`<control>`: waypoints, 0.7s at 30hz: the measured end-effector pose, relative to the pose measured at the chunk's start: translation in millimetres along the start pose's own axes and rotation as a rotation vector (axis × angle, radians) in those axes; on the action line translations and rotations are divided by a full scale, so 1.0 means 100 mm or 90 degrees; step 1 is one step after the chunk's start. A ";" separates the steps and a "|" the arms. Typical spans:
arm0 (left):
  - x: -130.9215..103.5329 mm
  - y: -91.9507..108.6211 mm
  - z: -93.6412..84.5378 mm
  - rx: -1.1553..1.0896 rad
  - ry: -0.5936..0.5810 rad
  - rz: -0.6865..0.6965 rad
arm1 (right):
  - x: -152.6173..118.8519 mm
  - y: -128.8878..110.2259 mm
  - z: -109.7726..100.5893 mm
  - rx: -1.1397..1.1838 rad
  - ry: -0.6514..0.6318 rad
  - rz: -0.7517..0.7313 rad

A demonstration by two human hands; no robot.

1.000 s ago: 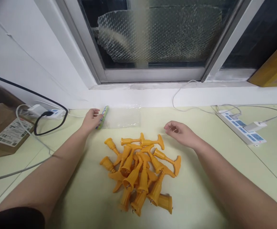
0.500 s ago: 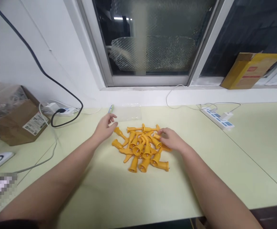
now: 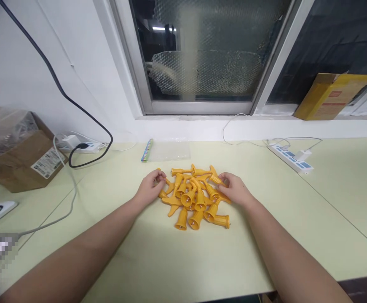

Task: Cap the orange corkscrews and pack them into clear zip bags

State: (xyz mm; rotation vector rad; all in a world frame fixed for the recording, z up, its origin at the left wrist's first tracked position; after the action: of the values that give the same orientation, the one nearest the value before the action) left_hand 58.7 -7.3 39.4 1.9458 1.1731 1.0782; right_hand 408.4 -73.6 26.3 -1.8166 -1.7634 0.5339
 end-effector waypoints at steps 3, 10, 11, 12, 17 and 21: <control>-0.01 -0.03 0.03 -0.031 -0.019 -0.013 | 0.00 0.09 -0.02 0.104 0.038 0.027; -0.04 -0.09 0.05 -0.033 -0.011 -0.019 | 0.07 0.18 -0.08 0.322 0.218 0.050; -0.03 -0.10 0.04 -0.028 -0.005 -0.020 | 0.07 0.16 -0.10 0.339 0.237 0.046; -0.03 -0.11 0.04 -0.025 -0.002 -0.020 | 0.06 0.13 -0.12 0.350 0.252 0.043; -0.03 -0.11 0.05 -0.033 -0.007 -0.017 | -0.01 -0.01 -0.15 0.369 0.279 0.045; -0.04 -0.07 0.03 -0.023 0.006 -0.018 | -0.06 -0.10 -0.14 0.437 0.276 0.046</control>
State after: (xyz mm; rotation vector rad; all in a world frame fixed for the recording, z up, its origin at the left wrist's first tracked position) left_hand 56.9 -8.0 30.8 1.8934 1.1758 1.0878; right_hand 408.7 -81.1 42.5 -1.3712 -1.0490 0.6200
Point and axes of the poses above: each hand's wrist, its own x-axis towards the middle knuckle, its own z-axis out of the palm, y = z × x, the point moved 5 cm from there along x, towards the middle knuckle, and after that the axes turned 9 degrees about -x, right-handed, at the moved point
